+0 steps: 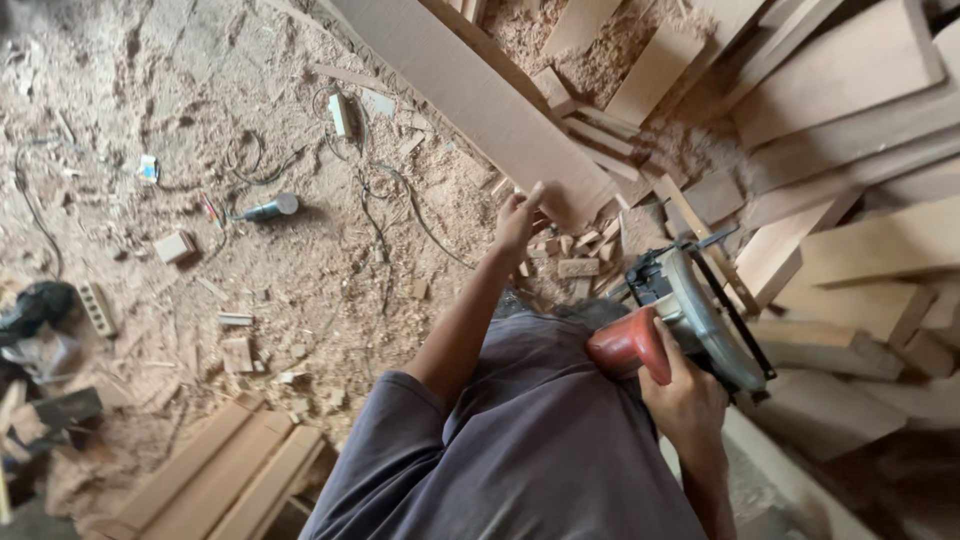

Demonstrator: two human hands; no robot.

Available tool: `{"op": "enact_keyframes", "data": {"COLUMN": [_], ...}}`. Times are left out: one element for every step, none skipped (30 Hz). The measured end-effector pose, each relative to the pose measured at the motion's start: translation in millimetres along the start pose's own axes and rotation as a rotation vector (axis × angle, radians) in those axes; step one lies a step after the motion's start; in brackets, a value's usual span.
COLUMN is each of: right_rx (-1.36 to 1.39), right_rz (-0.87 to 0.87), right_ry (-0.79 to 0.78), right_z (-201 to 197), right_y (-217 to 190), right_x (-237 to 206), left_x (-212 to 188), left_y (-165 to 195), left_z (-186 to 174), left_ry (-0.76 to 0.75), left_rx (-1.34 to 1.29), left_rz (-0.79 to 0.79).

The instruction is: The person picks up a circular saw, positions a long wooden plank on the sawdust-covered floor, and braces the plank with one bare foot while guiding the saw along it to cut the wood into shorter pieces. They repeatedly reposition the plank and continue cutting, then move cut pieces aside.

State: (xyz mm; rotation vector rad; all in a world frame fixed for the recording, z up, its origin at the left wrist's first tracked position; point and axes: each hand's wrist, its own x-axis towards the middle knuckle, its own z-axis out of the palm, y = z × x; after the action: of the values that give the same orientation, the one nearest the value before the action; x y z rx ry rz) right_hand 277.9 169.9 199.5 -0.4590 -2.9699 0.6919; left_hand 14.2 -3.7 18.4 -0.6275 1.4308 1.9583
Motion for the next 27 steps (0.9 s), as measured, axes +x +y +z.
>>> {"op": "enact_keyframes", "data": {"right_rx": [0.013,0.018,0.022,0.024,0.002,-0.017,-0.043,-0.03,-0.019,-0.007,0.005,0.014,0.023,0.076,0.128,0.178,0.221,0.265,0.309,0.326,0.341,0.355,0.346,0.338,0.332,0.333,0.334], "right_rz": [-0.014,-0.003,0.008,0.016,0.05,0.087,0.123,0.103,0.086,0.072,0.082,0.098,0.121,0.15,0.18,0.213,0.228,0.242,0.257,0.265,0.28,0.296,0.284,0.278,0.277,0.257,0.242], "right_ry": [0.001,-0.02,-0.04,-0.056,-0.065,-0.076,-0.088,-0.063,-0.042,-0.017,-0.006,0.006,0.013,0.025,0.038,0.048,0.061,0.073,0.089,0.085,0.079,0.076,0.075,0.07,0.07,0.076,0.08], "right_z": [-4.6,-11.2,-18.0,-24.8,-31.2,-36.3,-44.1,-49.7,-55.6,-62.6,-68.0,-74.6,-81.8,-88.8,-96.6,-104.7,-113.4,-122.8,-131.7,-139.1,-145.5,-150.2,-154.4,-158.9,-161.8,-164.8,-168.4], "right_y": [12.9,27.3,42.1,58.0,73.9,88.3,105.4,120.8,135.1,151.0,165.5,179.1,191.5,202.7,213.3,221.8,229.1,235.2,240.3,243.0,243.7,243.7,243.1,241.6,238.8,235.3,232.2], "right_x": [-2.8,-8.1,-14.7,-20.2,-27.1,-35.4,-42.8,-50.1,-58.0,-64.1,-67.0,-70.2,-74.5,-76.1,-76.7,-78.6,-81.1,-84.3,-86.0,-88.1,-91.4,-91.5,-89.9,-89.8,-88.4,-86.6,-84.6], "left_x": [-1.9,-4.9,-8.4,-10.8,-13.9,-18.0,-22.8,-28.4,-35.7,-42.6,-48.9,-59.5,-71.5,-80.6,-89.1,-97.4,-104.3,-108.4,-109.3,-109.5,-108.4,-104.5,-99.7,-95.6,-91.6,-90.0,-90.5], "left_y": [-1.3,-4.8,-8.3,-10.3,-12.9,-14.5,-17.6,-20.0,-24.0,-30.7,-37.4,-48.4,-62.0,-72.3,-83.2,-94.9,-106.6,-116.0,-123.6,-131.1,-137.7,-141.8,-144.5,-147.6,-150.0,-151.2,-153.1], "left_z": [7.1,16.1,25.0,34.7,44.5,52.1,62.9,72.9,84.1,96.7,109.7,126.4,143.2,160.8,178.4,193.7,208.0,219.1,228.8,235.8,240.5,244.0,246.4,247.7,248.9,250.3,251.2], "left_ry": [0.066,0.084,0.1,0.114,0.165,0.22,0.275,0.286,0.296,0.301,0.294,0.281,0.268,0.263,0.255,0.259,0.265,0.273,0.265,0.255,0.246,0.262,0.28,0.301,0.342,0.379,0.418], "left_rx": [0.006,-0.07,-0.146,-0.224,-0.17,-0.113,-0.059,-0.052,-0.046,-0.038,-0.039,-0.038,-0.034,-0.07,-0.104,-0.091,-0.081,-0.069,-0.104,-0.136,-0.165,-0.209,-0.253,-0.292,-0.28,-0.264,-0.245], "left_rz": [0.015,0.101,0.187,0.278,0.333,0.384,0.43,0.385,0.336,0.286,0.243,0.195,0.139,0.126,0.112,0.077,0.041,0.005,0.041,0.072,0.096,0.076,0.054,0.028,0.009,-0.016,-0.044]}}
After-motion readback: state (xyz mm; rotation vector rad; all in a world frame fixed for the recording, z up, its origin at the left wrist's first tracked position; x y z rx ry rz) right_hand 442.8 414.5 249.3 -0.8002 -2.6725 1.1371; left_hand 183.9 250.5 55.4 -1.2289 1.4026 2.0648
